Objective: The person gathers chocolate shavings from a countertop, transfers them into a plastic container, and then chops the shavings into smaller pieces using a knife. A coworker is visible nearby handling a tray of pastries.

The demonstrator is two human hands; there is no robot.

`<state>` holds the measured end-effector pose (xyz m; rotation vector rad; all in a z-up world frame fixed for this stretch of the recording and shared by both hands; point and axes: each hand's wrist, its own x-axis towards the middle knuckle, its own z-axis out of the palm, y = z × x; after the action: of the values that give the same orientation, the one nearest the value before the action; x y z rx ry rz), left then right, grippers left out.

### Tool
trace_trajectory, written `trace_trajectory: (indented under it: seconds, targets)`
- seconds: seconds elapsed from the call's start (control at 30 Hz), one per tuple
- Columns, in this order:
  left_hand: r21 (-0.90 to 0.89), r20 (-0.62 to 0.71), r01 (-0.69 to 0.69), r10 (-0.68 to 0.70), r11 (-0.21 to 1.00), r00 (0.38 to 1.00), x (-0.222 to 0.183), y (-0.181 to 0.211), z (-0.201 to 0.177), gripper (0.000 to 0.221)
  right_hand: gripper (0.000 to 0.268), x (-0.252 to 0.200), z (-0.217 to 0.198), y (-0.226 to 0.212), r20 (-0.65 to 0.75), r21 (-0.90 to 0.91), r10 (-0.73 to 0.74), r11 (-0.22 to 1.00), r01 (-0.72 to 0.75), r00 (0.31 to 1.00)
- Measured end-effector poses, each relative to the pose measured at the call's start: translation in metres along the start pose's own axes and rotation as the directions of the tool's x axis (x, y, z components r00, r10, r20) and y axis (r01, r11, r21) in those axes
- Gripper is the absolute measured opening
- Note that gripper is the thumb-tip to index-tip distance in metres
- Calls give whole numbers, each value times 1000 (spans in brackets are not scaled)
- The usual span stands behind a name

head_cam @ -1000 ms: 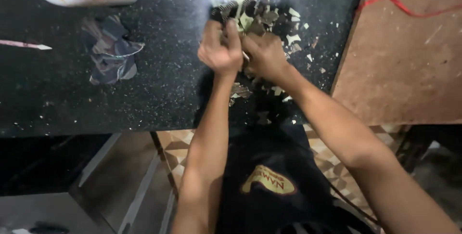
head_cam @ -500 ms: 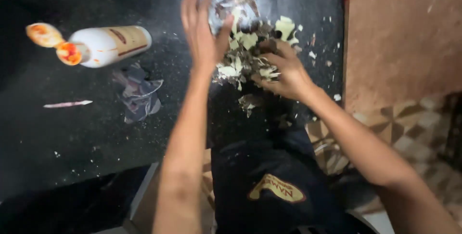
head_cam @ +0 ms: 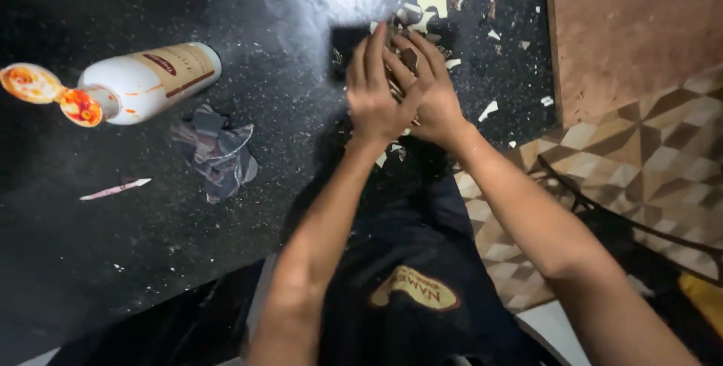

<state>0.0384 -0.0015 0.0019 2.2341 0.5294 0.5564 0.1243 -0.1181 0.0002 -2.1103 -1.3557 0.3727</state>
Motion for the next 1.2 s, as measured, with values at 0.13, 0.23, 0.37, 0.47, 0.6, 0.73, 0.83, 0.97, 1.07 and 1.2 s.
trace_trajectory:
  seconds: [0.13, 0.23, 0.37, 0.47, 0.6, 0.73, 0.83, 0.97, 1.07, 1.2]
  targets:
    - [-79, -115, 141, -149, 987, 982, 8, 13, 3, 56, 62, -5, 5, 9, -22, 56, -37, 998, 38, 999]
    - [-168, -76, 250, -265, 954, 961, 17, 2, 6, 29, 48, 2, 5, 10, -76, 59, -71, 995, 76, 995]
    - [-73, -140, 219, -227, 973, 964, 40, -10, 8, 30, 35, 22, 4, 21, -89, -27, -79, 997, 77, 993]
    - [-65, -250, 153, -165, 986, 954, 42, -23, 22, 38, 24, 25, -1, 27, -55, -118, -75, 991, 69, 996]
    - [-84, -257, 368, -377, 926, 890, 59, -35, 27, 42, 23, 35, -20, 27, 3, -127, 61, 990, -61, 998]
    - [-123, 89, 550, -543, 826, 835, 50, -30, -17, 45, 31, 23, -37, 23, 144, -184, 390, 913, -363, 909]
    - [-30, -34, -18, 17, 999, 999, 18, -65, -26, 24, 43, 4, -62, 24, 110, 49, 215, 974, -221, 970]
    - [-16, 142, 11, -9, 1000, 990, -3, -41, -34, 44, 96, -11, -49, 9, 10, 415, 61, 908, -60, 998]
    - [163, 196, 70, -102, 984, 975, 1, -16, -6, 73, 116, 0, -23, 10, -18, 195, -34, 980, 37, 999]
    - [-53, -182, 65, -74, 996, 981, -4, -23, 31, 60, 83, -2, 3, 18, -56, -5, -113, 994, 113, 992]
